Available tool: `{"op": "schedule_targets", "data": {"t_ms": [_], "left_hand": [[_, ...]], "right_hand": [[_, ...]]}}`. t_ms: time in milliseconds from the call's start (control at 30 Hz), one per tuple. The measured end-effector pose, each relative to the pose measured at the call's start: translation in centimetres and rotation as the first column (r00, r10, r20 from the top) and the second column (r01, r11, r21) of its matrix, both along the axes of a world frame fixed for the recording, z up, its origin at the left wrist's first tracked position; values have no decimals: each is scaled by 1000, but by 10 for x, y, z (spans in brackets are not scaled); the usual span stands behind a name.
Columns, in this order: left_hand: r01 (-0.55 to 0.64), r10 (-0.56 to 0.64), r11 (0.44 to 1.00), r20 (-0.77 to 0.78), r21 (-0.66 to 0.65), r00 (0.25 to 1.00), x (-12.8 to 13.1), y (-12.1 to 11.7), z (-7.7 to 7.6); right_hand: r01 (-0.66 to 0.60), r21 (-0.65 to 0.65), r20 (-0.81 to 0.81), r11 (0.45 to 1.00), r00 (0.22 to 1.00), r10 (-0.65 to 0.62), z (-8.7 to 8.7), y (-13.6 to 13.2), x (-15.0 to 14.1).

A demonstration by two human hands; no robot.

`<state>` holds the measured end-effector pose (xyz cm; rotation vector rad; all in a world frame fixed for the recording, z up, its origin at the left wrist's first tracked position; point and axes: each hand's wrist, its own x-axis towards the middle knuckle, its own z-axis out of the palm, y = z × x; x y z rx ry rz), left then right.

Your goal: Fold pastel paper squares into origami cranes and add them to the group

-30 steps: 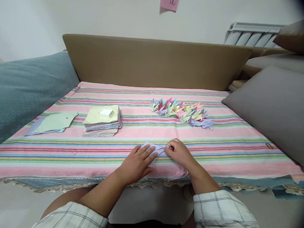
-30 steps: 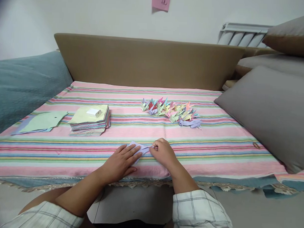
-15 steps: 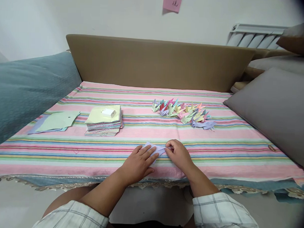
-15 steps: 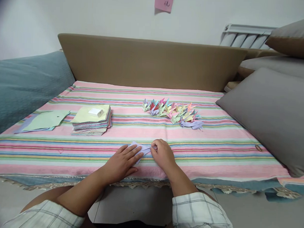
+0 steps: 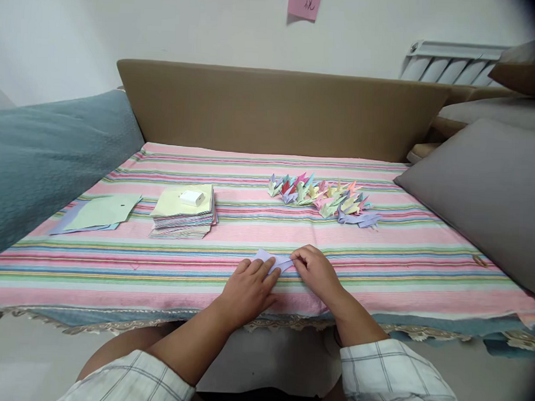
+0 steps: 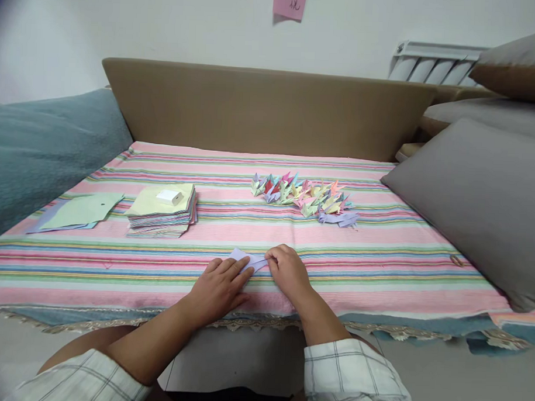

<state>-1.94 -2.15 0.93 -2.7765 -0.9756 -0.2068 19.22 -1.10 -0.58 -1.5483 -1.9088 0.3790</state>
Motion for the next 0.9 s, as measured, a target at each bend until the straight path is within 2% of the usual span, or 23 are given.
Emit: {"op": "schedule_targets", "data": {"t_ms": [367,533,900], "left_hand": [[27,-27,999,-18,19,999,-1,3,-3],[20,-20,1000,-23,8,1000,2,5,-3],[13,-13,999,4,-31,1000,3,5,-2]], "right_hand": [[-62,59,117,996,992,55,-8,1,7],[-50,66,171,997,984,38,-6,-2,5],[-17,57,176,998,984,7,-6,-1,5]]}}
